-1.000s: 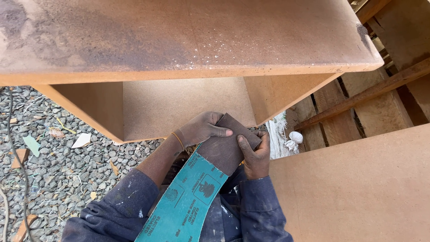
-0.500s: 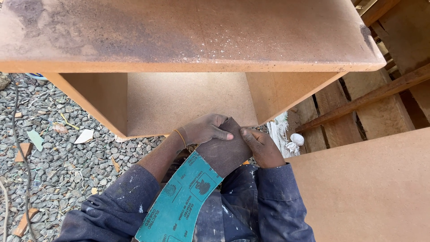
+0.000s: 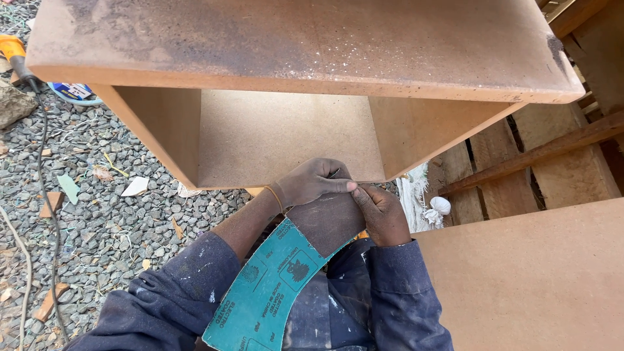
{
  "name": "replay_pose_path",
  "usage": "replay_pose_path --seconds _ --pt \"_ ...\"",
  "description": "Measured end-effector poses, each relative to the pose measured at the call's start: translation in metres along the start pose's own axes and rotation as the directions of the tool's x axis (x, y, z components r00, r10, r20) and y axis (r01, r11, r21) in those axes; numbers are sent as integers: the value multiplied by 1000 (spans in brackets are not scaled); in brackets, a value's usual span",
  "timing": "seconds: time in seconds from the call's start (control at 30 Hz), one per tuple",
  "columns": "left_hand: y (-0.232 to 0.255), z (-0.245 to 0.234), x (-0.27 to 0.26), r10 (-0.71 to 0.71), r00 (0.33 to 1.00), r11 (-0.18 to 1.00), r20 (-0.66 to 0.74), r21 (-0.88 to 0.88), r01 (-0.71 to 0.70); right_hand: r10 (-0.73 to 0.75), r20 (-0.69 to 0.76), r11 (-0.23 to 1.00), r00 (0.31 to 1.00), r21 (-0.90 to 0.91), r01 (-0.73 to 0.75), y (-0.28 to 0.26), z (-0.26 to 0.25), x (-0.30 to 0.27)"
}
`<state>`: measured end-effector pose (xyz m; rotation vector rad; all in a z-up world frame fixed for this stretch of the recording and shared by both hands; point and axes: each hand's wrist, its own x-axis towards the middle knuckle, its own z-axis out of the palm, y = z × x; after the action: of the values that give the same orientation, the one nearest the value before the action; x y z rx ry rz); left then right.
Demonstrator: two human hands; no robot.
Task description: The person uses an electric sander to smooth the surface of a wooden board. They then switch to using a piece of sandpaper by hand to sand the edges and corners of the board.
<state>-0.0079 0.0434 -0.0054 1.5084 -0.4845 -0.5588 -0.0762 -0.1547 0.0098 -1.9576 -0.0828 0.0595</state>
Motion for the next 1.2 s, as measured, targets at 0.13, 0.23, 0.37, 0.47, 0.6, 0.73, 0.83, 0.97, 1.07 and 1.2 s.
replay_pose_path --seconds 0.13,0.23,0.37,0.47,0.6,0.73,0.83,0.97,1.07,1.2 --pt "-9 5 -2 51 997 998 -56 48 -49 -18 27 998 999 57 16 5 4 -1" --pt "-2 4 -8 84 991 995 -102 53 -79 -20 8 992 1000 128 19 2 8 -1" --pt "-3 2 0 113 982 994 -149 10 -113 31 -22 961 999 277 -24 29 -6 7" --pt "21 -2 -13 101 977 995 -186 46 -94 -13 -16 950 1000 313 18 38 -13 6" --pt "22 4 -11 110 976 993 -190 -19 -115 -24 -79 936 997 348 51 49 -11 13" --pt "1 1 0 88 972 989 -219 -97 -111 -15 -105 929 994 368 52 79 -8 28" --pt "-18 -3 12 82 964 986 -252 -117 -114 8 -157 904 988 423 59 66 0 27" --pt "-27 -6 22 30 950 980 -310 -180 -90 -4 -224 887 975 449 107 96 6 44" --pt "-7 -8 22 23 969 991 -244 -122 -54 -43 -251 905 967 400 144 53 10 34" --pt "1 -3 19 -54 978 989 -202 -144 25 -78 -219 920 973 359 155 53 10 46"
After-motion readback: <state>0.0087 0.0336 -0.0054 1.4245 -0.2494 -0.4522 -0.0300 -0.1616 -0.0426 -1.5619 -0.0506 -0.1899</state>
